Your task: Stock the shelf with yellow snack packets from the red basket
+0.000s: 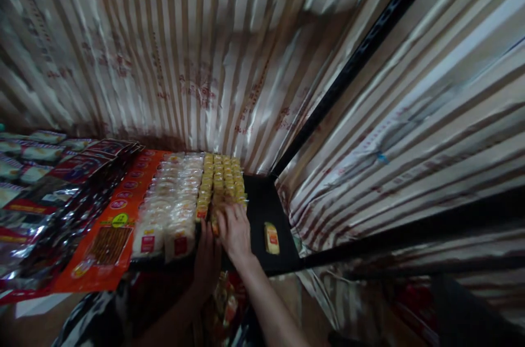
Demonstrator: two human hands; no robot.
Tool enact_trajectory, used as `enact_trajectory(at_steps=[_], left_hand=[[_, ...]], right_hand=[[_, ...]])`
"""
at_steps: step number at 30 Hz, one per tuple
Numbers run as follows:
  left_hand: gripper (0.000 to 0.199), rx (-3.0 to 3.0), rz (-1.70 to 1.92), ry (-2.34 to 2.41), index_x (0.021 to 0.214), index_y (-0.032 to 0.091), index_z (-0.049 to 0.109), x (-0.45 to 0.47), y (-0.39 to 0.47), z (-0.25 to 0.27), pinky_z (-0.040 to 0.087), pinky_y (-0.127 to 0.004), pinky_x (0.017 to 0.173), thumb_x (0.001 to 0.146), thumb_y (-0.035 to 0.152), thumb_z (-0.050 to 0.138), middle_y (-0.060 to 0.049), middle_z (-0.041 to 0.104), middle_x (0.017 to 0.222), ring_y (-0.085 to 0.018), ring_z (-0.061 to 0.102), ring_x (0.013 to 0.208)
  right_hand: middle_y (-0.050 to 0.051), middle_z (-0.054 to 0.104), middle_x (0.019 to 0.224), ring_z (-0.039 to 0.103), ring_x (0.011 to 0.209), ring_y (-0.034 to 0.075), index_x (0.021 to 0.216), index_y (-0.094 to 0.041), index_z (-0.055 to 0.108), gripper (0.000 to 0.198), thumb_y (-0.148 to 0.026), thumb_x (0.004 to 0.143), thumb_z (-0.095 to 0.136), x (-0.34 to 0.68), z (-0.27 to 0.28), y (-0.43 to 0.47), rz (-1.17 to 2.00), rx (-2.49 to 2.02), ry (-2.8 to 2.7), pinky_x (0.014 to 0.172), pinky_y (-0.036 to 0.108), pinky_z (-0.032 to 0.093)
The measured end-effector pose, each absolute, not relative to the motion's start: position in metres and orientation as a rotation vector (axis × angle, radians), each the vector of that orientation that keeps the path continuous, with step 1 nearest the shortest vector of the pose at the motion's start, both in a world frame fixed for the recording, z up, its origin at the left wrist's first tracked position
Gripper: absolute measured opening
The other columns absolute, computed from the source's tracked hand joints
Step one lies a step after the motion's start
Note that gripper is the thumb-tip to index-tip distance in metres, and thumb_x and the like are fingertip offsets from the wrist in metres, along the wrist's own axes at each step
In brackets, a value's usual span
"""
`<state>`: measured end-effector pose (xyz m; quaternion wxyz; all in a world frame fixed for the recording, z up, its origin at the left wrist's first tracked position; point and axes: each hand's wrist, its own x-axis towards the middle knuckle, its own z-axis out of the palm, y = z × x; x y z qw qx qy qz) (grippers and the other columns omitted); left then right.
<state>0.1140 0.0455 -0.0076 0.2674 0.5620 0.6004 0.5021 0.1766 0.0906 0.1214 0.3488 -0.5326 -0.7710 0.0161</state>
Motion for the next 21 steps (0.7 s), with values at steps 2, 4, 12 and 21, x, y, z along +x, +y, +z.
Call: enact_trajectory(at_steps=[2, 4, 12, 21], left_hand=[[0.055, 1.521, 1.323, 1.608, 0.139, 0.003, 0.027, 0.112, 0.046, -0.007, 0.025, -0.045, 0.113, 0.094, 0.033, 0.024, -0.021, 0.015, 0.151, -0.025, 0.018, 0.140], [0.055, 1.497, 1.300, 1.597, 0.139, 0.002, 0.028, 0.110, 0.045, -0.005, 0.026, -0.044, 0.112, 0.093, 0.033, 0.024, -0.022, 0.014, 0.151, -0.026, 0.018, 0.139], [0.053, 1.498, 1.338, 1.537, 0.136, 0.007, 0.036, 0.098, 0.046, -0.010, 0.026, -0.037, 0.113, 0.091, 0.031, 0.025, -0.016, 0.020, 0.151, -0.021, 0.025, 0.138], [0.052, 1.479, 1.407, 1.539, 0.133, 0.009, 0.042, 0.093, 0.044, -0.015, 0.028, -0.036, 0.112, 0.092, 0.035, 0.025, -0.014, 0.033, 0.147, -0.020, 0.033, 0.135]], right_hand=[[0.008, 0.064, 0.090, 0.061, 0.086, 0.018, 0.096, -0.019, 0.062, 0.022, -0.025, 0.091, 0.041, 0.185, 0.107, 0.064, 0.122, -1.471, -1.875, 0.080, 0.032, 0.051], [0.007, 0.065, 0.087, 0.063, 0.082, 0.017, 0.093, -0.019, 0.064, 0.022, -0.024, 0.090, 0.042, 0.190, 0.087, 0.044, 0.229, -1.490, -1.860, 0.076, 0.029, 0.053], [0.014, 0.066, 0.110, 0.061, 0.103, 0.022, 0.117, -0.016, 0.061, 0.037, -0.021, 0.088, 0.037, 0.184, 0.033, 0.034, 0.265, -1.463, -1.814, 0.090, 0.039, 0.052], [0.013, 0.062, 0.112, 0.059, 0.103, 0.020, 0.114, -0.017, 0.061, 0.035, -0.022, 0.088, 0.038, 0.175, 0.023, 0.036, 0.228, -1.510, -1.658, 0.090, 0.036, 0.052]])
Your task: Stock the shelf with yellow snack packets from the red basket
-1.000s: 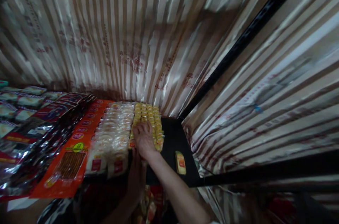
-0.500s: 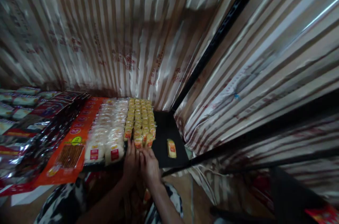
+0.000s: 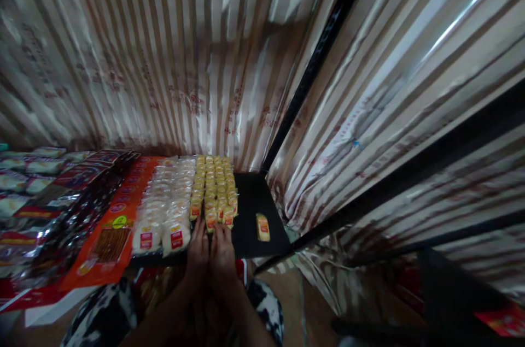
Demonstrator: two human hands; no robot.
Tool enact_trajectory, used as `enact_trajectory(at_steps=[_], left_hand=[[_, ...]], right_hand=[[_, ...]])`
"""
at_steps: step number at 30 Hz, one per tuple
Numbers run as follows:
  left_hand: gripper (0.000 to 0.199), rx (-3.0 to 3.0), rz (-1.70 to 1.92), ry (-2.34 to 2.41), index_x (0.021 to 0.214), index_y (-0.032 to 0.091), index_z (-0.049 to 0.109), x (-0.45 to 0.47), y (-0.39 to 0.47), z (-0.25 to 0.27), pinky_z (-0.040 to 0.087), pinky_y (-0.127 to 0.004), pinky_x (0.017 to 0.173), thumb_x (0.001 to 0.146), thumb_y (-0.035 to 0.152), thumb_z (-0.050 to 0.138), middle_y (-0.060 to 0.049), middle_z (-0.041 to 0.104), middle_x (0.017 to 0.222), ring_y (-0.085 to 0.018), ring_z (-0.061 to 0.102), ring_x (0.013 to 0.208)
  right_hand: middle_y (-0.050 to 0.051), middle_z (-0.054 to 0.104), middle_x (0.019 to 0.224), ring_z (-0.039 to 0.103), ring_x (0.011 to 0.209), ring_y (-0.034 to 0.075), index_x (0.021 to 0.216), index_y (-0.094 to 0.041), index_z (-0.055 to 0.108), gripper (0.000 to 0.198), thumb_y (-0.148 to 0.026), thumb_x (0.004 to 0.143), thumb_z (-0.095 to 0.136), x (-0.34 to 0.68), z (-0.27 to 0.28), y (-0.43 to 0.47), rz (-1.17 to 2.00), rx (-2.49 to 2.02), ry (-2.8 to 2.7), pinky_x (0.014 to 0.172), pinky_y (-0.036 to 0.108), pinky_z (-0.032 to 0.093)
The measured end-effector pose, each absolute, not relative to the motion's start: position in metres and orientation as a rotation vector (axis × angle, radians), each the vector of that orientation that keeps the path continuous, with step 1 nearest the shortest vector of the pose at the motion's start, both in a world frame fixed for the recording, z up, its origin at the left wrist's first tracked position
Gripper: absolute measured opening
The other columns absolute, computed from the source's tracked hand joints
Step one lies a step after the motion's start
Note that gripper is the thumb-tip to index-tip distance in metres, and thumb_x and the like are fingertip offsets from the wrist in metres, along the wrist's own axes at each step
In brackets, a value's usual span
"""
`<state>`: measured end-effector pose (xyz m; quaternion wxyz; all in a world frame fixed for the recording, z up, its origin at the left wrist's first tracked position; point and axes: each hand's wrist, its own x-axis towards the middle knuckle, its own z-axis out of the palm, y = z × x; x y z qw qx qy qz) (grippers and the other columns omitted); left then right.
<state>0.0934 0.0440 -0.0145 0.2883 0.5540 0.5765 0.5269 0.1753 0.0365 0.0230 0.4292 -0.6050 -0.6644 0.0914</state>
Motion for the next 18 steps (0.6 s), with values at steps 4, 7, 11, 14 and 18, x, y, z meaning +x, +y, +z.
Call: enact_trajectory(at_steps=[4, 7, 11, 14, 18], left_hand=[[0.051, 1.491, 1.408, 1.504, 0.130, 0.012, 0.046, 0.091, 0.042, -0.013, 0.029, -0.038, 0.111, 0.091, 0.037, 0.026, -0.014, 0.042, 0.141, -0.020, 0.038, 0.132], [0.052, 1.466, 1.399, 1.471, 0.130, 0.010, 0.046, 0.090, 0.042, -0.008, 0.030, -0.039, 0.111, 0.091, 0.039, 0.029, -0.015, 0.046, 0.138, -0.021, 0.040, 0.130], [0.053, 1.445, 1.392, 1.453, 0.134, 0.010, 0.041, 0.090, 0.041, 0.003, 0.027, -0.039, 0.112, 0.091, 0.038, 0.030, -0.015, 0.042, 0.141, -0.021, 0.036, 0.132], [0.051, 1.491, 1.388, 1.452, 0.134, 0.011, 0.041, 0.090, 0.038, 0.012, 0.025, -0.039, 0.114, 0.091, 0.035, 0.030, -0.013, 0.034, 0.146, -0.021, 0.031, 0.136], [0.049, 1.550, 1.354, 1.504, 0.132, 0.010, 0.045, 0.087, 0.030, 0.020, 0.023, -0.042, 0.114, 0.091, 0.032, 0.030, -0.014, 0.031, 0.148, -0.023, 0.029, 0.136]], right_hand=[[0.014, 0.062, 0.114, 0.059, 0.105, 0.021, 0.110, -0.016, 0.063, 0.034, -0.023, 0.088, 0.039, 0.175, 0.012, 0.037, 0.243, -1.494, -1.634, 0.090, 0.037, 0.052], [0.013, 0.065, 0.109, 0.060, 0.102, 0.021, 0.111, -0.016, 0.063, 0.033, -0.023, 0.088, 0.040, 0.175, 0.009, 0.039, 0.306, -1.452, -1.615, 0.091, 0.038, 0.051], [0.011, 0.064, 0.111, 0.060, 0.104, 0.019, 0.115, -0.019, 0.062, 0.035, -0.018, 0.086, 0.042, 0.173, 0.012, 0.041, 0.402, -1.372, -1.601, 0.093, 0.035, 0.050], [0.008, 0.064, 0.110, 0.060, 0.103, 0.017, 0.115, -0.022, 0.062, 0.039, -0.013, 0.084, 0.041, 0.171, 0.012, 0.044, 0.514, -1.360, -1.585, 0.093, 0.032, 0.050], [0.009, 0.062, 0.114, 0.059, 0.107, 0.018, 0.111, -0.021, 0.065, 0.039, -0.012, 0.083, 0.039, 0.169, 0.009, 0.046, 0.565, -1.402, -1.550, 0.094, 0.031, 0.050]])
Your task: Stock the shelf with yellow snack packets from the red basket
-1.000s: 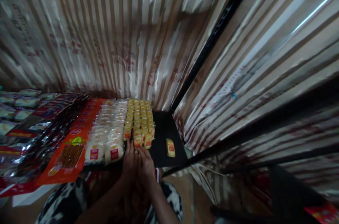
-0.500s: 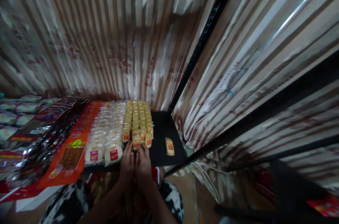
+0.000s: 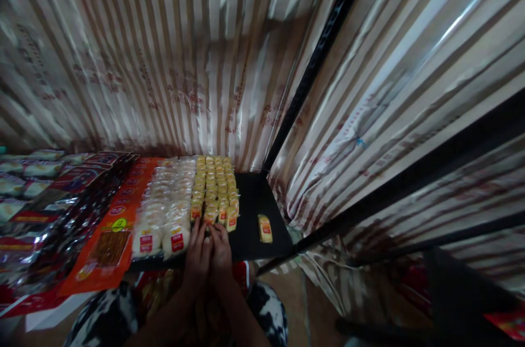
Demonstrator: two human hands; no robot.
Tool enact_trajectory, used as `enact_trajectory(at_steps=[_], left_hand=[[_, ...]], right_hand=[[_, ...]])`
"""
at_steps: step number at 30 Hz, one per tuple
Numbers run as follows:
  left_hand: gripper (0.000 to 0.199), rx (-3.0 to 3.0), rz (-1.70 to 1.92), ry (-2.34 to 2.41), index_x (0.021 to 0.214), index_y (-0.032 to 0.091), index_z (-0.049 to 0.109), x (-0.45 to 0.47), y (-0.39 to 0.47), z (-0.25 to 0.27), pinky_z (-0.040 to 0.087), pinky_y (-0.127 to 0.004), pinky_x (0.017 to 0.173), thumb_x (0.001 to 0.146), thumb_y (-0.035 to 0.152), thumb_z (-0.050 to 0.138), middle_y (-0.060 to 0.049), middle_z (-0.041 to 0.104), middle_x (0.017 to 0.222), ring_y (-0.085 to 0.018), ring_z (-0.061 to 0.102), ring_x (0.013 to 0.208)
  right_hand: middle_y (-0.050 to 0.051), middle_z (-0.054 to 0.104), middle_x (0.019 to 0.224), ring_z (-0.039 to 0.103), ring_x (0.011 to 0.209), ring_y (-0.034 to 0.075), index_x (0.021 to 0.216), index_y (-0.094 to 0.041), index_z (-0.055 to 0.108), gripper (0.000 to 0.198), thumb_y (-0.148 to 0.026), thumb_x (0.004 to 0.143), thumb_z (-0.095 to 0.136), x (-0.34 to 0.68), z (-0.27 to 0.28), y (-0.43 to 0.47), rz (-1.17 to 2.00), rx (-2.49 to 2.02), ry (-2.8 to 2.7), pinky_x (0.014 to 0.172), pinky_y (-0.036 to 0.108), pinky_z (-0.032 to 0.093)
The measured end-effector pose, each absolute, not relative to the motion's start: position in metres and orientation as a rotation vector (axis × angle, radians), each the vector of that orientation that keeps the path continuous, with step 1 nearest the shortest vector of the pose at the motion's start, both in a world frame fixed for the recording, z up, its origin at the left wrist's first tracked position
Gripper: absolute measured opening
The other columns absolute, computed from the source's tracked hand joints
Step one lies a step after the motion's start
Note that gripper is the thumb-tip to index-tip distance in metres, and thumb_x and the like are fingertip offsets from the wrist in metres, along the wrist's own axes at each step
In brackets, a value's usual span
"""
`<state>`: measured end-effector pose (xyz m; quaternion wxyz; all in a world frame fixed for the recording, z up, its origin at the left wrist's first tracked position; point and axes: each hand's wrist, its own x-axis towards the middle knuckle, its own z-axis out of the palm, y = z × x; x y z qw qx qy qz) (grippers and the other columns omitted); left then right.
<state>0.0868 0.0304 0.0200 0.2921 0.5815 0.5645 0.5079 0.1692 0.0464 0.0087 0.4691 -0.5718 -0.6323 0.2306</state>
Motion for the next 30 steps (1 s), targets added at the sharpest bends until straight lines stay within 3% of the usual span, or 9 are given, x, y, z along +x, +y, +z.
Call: enact_trajectory(at_steps=[6, 15, 19, 23, 26, 30], left_hand=[[0.046, 1.456, 1.250, 1.497, 0.129, 0.012, 0.048, 0.086, 0.023, 0.019, 0.029, -0.036, 0.112, 0.091, 0.029, 0.029, -0.012, 0.045, 0.139, -0.019, 0.038, 0.131], [0.048, 1.302, 1.303, 1.421, 0.134, 0.011, 0.041, 0.087, 0.027, 0.022, 0.035, -0.033, 0.109, 0.091, 0.028, 0.028, -0.013, 0.038, 0.144, -0.018, 0.037, 0.132], [0.049, 1.267, 1.309, 1.399, 0.136, 0.012, 0.039, 0.088, 0.028, 0.019, 0.036, -0.030, 0.108, 0.091, 0.029, 0.027, -0.012, 0.039, 0.144, -0.017, 0.038, 0.131], [0.050, 1.342, 1.322, 1.431, 0.136, 0.012, 0.039, 0.087, 0.028, 0.016, 0.030, -0.037, 0.112, 0.092, 0.032, 0.027, -0.012, 0.037, 0.145, -0.019, 0.035, 0.133], [0.049, 1.375, 1.320, 1.438, 0.135, 0.012, 0.040, 0.085, 0.026, 0.014, 0.028, -0.039, 0.113, 0.092, 0.032, 0.027, -0.013, 0.036, 0.145, -0.020, 0.033, 0.134], [0.050, 1.392, 1.307, 1.427, 0.137, 0.010, 0.038, 0.085, 0.025, 0.012, 0.030, -0.038, 0.111, 0.092, 0.030, 0.026, -0.014, 0.034, 0.146, -0.020, 0.033, 0.134]], right_hand=[[0.012, 0.056, 0.126, 0.055, 0.116, 0.022, 0.112, -0.019, 0.064, 0.037, -0.016, 0.083, 0.041, 0.170, 0.007, 0.050, 0.505, -1.443, -1.541, 0.098, 0.038, 0.047], [0.013, 0.062, 0.120, 0.057, 0.113, 0.022, 0.103, -0.018, 0.066, 0.032, -0.018, 0.084, 0.040, 0.167, 0.018, 0.058, 0.478, -1.394, -1.581, 0.096, 0.038, 0.047], [0.011, 0.067, 0.109, 0.063, 0.100, 0.020, 0.108, -0.019, 0.059, 0.030, -0.021, 0.084, 0.041, 0.165, 0.016, 0.058, 0.522, -1.407, -1.466, 0.085, 0.033, 0.053], [0.010, 0.068, 0.102, 0.067, 0.083, 0.017, 0.116, -0.018, 0.051, 0.033, -0.024, 0.085, 0.041, 0.161, 0.018, 0.058, 0.627, -1.419, -1.392, 0.072, 0.029, 0.056], [0.012, 0.062, 0.115, 0.066, 0.084, 0.016, 0.125, -0.017, 0.045, 0.041, -0.025, 0.085, 0.042, 0.160, 0.022, 0.060, 0.624, -1.392, -1.426, 0.074, 0.029, 0.056], [0.010, 0.065, 0.106, 0.065, 0.083, 0.017, 0.130, -0.017, 0.044, 0.044, -0.027, 0.087, 0.039, 0.163, 0.022, 0.064, 0.556, -1.381, -1.542, 0.081, 0.031, 0.054]])
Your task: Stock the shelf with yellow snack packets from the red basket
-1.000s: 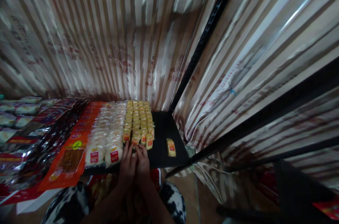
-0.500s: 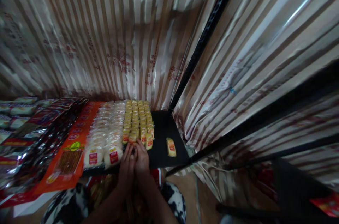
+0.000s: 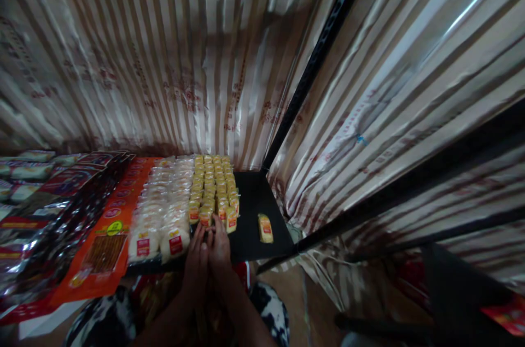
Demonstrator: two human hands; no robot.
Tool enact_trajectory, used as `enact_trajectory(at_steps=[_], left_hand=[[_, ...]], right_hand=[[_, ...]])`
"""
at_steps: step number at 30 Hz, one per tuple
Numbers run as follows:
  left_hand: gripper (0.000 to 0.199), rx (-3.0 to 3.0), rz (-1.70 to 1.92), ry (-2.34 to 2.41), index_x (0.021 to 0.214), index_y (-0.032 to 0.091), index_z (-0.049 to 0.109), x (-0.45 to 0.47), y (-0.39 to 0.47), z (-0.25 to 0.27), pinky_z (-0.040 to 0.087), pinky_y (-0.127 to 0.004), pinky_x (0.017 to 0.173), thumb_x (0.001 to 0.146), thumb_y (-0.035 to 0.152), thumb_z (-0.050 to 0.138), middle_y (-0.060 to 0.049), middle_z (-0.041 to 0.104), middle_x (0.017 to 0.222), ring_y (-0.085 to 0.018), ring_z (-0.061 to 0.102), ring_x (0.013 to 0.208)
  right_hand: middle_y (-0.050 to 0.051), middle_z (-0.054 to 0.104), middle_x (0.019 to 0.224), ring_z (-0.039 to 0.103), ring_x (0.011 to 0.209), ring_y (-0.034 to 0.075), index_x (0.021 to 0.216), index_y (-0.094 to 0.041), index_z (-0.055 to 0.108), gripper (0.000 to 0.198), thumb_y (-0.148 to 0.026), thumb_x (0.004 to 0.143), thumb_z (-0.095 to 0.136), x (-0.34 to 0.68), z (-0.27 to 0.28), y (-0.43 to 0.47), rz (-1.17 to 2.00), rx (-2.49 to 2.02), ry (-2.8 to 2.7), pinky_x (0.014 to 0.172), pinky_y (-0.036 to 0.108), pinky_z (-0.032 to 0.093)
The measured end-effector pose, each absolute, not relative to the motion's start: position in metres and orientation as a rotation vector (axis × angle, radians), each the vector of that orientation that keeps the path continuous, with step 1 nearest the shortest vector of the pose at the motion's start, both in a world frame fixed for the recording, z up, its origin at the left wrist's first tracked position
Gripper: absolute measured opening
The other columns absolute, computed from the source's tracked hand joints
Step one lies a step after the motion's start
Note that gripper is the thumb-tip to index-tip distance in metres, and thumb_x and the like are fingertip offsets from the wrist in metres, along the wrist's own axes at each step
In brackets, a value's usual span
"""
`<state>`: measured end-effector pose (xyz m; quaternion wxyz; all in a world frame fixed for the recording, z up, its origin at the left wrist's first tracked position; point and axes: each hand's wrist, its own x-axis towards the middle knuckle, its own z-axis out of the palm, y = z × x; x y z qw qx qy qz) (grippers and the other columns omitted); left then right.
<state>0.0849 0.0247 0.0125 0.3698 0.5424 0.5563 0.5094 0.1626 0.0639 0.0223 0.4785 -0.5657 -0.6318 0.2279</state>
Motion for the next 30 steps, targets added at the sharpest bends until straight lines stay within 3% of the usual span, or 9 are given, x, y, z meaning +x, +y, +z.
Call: enact_trajectory(at_steps=[7, 14, 20, 30], left_hand=[[0.050, 1.419, 1.318, 1.460, 0.137, 0.012, 0.036, 0.089, 0.024, 0.009, 0.030, -0.035, 0.112, 0.092, 0.032, 0.025, -0.012, 0.033, 0.147, -0.017, 0.031, 0.136], [0.052, 1.470, 1.292, 1.428, 0.139, 0.009, 0.032, 0.086, 0.022, 0.013, 0.027, -0.037, 0.113, 0.092, 0.030, 0.023, -0.014, 0.029, 0.148, -0.019, 0.031, 0.135], [0.049, 1.507, 1.310, 1.394, 0.138, 0.012, 0.035, 0.085, 0.022, 0.014, 0.030, -0.039, 0.112, 0.092, 0.030, 0.026, -0.013, 0.036, 0.145, -0.020, 0.036, 0.132], [0.049, 1.528, 1.301, 1.475, 0.127, 0.011, 0.050, 0.086, 0.042, 0.011, 0.036, -0.044, 0.106, 0.087, 0.035, 0.033, -0.016, 0.051, 0.127, -0.024, 0.048, 0.119]], right_hand=[[0.013, 0.058, 0.123, 0.050, 0.119, 0.024, 0.126, -0.019, 0.053, 0.042, -0.030, 0.090, 0.036, 0.166, 0.007, 0.069, 0.395, -1.405, -1.611, 0.097, 0.041, 0.046], [0.013, 0.058, 0.124, 0.056, 0.113, 0.019, 0.128, -0.020, 0.052, 0.043, -0.032, 0.092, 0.033, 0.167, 0.010, 0.071, 0.417, -1.372, -1.601, 0.094, 0.036, 0.049], [0.011, 0.064, 0.115, 0.057, 0.111, 0.020, 0.124, -0.021, 0.056, 0.040, -0.029, 0.091, 0.035, 0.171, 0.015, 0.070, 0.477, -1.399, -1.583, 0.096, 0.039, 0.048], [0.013, 0.059, 0.125, 0.052, 0.119, 0.023, 0.123, -0.017, 0.058, 0.044, -0.030, 0.086, 0.038, 0.177, 0.024, 0.077, 0.712, -1.367, -1.566, 0.103, 0.042, 0.040]])
